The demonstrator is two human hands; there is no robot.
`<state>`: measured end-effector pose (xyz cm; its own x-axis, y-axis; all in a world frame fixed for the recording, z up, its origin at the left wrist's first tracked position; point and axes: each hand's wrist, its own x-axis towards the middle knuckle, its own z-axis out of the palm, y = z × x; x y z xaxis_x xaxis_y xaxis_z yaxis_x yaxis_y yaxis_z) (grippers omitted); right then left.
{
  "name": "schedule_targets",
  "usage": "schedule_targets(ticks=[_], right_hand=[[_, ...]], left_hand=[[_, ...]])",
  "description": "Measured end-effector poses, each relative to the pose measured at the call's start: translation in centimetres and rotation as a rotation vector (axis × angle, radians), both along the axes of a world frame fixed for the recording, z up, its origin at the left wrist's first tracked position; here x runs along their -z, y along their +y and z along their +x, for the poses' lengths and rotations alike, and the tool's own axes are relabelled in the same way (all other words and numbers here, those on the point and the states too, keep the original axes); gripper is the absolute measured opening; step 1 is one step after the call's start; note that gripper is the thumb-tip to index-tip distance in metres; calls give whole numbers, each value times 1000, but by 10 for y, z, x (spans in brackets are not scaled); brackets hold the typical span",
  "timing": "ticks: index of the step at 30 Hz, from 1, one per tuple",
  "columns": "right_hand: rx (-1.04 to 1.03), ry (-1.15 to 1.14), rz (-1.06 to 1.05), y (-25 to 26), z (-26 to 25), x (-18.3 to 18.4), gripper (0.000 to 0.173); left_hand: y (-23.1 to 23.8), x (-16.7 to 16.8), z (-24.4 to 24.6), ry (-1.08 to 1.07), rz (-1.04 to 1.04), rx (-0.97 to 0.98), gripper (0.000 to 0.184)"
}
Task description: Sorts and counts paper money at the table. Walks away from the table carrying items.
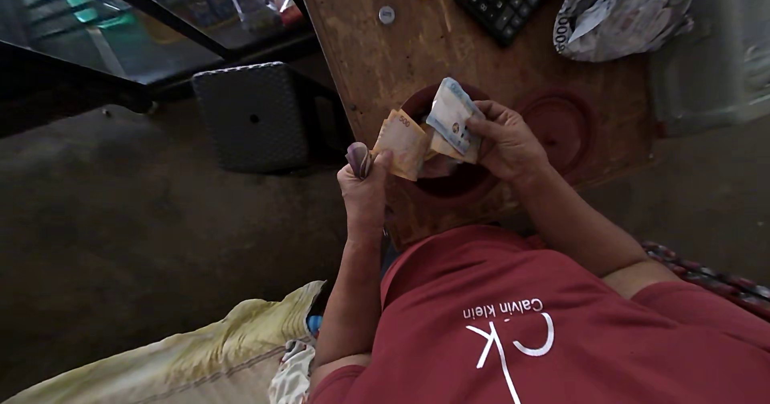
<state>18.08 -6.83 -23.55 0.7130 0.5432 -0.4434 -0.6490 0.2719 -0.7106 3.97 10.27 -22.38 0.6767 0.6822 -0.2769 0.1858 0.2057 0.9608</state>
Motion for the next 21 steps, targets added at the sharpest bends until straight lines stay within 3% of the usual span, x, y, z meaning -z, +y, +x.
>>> schedule_targets(ticks=[8,21], right_hand=[[-71,-72,20,6,-4,3,9],[-114,60,7,13,-11,3,9]], left_hand=[[-1,-2,3,-52,-32,85,29],[-2,-6,4,-156,-320,166,19]])
